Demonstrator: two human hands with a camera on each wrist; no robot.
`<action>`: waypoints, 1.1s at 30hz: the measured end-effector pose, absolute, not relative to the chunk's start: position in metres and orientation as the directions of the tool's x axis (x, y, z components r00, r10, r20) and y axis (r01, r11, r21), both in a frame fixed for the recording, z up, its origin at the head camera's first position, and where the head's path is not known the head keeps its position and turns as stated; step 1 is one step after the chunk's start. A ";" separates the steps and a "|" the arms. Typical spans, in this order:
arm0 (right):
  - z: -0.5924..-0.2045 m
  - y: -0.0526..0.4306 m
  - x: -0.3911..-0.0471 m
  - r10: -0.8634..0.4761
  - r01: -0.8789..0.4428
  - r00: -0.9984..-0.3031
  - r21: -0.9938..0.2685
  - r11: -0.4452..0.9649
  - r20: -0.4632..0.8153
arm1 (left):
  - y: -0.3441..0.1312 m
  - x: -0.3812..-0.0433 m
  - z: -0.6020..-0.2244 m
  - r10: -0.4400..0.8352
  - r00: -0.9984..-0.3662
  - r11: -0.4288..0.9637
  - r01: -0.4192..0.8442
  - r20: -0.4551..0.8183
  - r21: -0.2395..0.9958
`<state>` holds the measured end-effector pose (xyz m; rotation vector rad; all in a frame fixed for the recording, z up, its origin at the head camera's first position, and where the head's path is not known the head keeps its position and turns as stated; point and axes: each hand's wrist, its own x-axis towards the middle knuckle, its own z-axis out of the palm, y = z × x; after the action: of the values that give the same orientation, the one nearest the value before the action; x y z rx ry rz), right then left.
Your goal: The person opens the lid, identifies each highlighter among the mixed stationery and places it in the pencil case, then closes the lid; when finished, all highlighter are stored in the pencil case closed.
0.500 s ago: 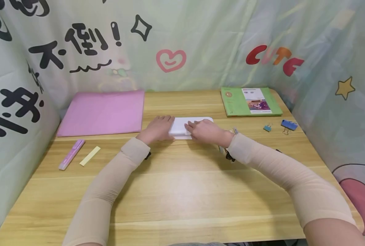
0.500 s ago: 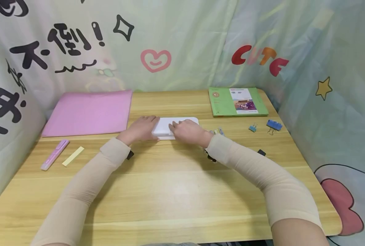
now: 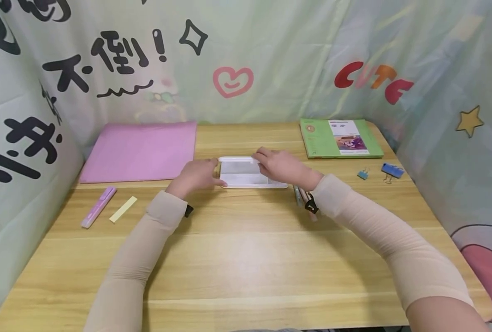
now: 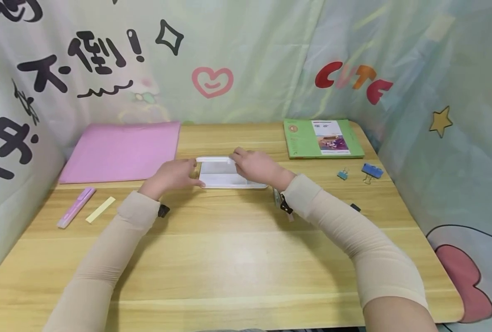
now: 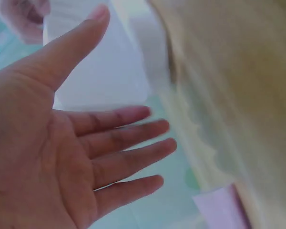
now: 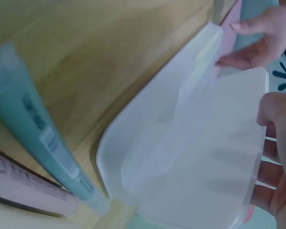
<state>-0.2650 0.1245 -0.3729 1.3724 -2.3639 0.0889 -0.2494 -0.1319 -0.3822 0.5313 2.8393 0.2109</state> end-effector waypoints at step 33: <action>-0.367 0.122 -0.315 -0.623 -0.691 -0.679 -0.054 0.720 0.389 | -0.126 -0.263 -0.383 0.383 -0.863 0.920 0.326 -0.329 0.217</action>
<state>-0.3146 0.1225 -0.3671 1.0221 -2.5822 0.2797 -0.2635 -0.1264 -0.3835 0.5191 2.7099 0.2180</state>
